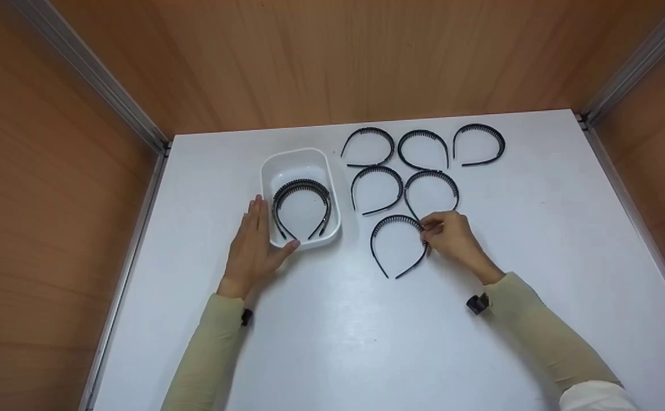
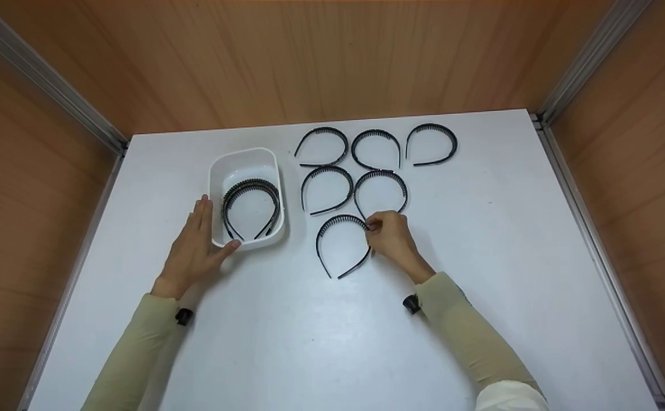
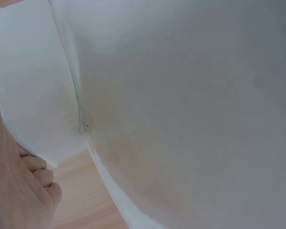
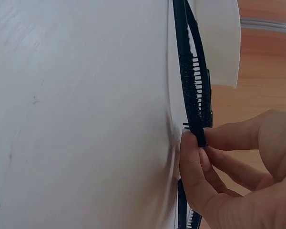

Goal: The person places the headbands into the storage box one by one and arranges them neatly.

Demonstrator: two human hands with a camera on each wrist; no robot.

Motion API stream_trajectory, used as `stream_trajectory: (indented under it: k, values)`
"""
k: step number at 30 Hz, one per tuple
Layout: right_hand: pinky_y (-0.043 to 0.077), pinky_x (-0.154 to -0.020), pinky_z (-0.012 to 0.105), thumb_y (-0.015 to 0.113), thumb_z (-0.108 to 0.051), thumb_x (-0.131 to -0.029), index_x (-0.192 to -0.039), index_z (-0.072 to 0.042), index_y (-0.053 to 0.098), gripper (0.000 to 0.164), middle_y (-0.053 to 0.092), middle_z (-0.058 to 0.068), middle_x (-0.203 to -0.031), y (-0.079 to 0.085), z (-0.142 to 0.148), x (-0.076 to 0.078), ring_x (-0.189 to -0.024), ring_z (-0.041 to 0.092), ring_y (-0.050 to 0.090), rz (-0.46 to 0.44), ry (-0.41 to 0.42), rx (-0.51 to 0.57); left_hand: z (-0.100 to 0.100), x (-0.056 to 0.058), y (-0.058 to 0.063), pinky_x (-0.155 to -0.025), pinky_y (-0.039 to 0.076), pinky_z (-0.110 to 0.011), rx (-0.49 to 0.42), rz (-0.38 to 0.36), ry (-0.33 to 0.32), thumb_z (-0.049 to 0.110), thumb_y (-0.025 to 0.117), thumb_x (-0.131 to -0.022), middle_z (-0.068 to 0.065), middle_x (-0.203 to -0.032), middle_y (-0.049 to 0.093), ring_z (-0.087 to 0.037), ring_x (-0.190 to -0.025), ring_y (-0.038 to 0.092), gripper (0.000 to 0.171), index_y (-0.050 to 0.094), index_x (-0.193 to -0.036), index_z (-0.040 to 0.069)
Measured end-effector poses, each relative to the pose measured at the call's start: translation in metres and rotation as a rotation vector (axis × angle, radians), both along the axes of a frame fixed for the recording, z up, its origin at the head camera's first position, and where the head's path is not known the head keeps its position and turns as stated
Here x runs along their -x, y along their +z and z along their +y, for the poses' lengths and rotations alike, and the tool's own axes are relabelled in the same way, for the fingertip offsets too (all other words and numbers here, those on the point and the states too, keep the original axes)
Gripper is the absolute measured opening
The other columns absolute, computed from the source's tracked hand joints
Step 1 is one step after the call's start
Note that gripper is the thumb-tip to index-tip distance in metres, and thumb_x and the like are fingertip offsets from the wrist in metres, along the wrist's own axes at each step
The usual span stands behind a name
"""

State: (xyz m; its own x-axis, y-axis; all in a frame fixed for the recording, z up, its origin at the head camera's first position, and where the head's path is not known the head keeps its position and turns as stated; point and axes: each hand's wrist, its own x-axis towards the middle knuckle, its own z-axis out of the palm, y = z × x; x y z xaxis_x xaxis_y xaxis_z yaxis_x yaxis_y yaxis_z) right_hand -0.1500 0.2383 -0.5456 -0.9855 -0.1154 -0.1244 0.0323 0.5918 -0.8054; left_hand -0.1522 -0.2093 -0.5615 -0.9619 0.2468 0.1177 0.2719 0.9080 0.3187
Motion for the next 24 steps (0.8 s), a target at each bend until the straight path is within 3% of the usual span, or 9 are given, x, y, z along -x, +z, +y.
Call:
stream_trajectory:
  k: [7,15,24]
  values:
    - [0.056,-0.064,0.018,0.075,0.002,-0.091,-0.112,0.003,0.081,0.022,0.080,0.021,-0.102,0.002,0.000,0.001,-0.080,0.016,0.072,0.024,-0.014,0.017,0.000,0.000,-0.003,-0.136,0.018,-0.049,-0.011,0.025,-0.008,0.079,0.059,-0.094,-0.023,-0.178,0.010,-0.037,-0.166,0.013,0.123,0.009,-0.169,-0.004]
    - [0.060,-0.064,0.020,0.073,0.002,-0.092,-0.115,0.002,0.081,0.025,0.080,0.021,-0.109,0.013,-0.002,0.006,-0.081,0.021,0.079,0.001,-0.020,0.048,0.001,0.001,-0.002,-0.136,0.015,-0.045,-0.014,0.002,0.005,0.079,0.058,-0.094,-0.021,-0.179,0.008,-0.036,-0.167,0.011,0.122,0.008,-0.170,-0.002]
    - [0.062,-0.068,0.020,0.074,-0.001,-0.094,-0.117,0.002,0.081,0.025,0.079,0.022,-0.111,0.027,-0.006,0.016,-0.084,0.016,0.079,-0.040,-0.014,0.090,0.000,0.001,-0.002,-0.136,0.016,-0.047,-0.019,0.028,-0.004,0.078,0.058,-0.094,-0.023,-0.178,0.010,-0.036,-0.167,0.013,0.121,0.010,-0.169,-0.005]
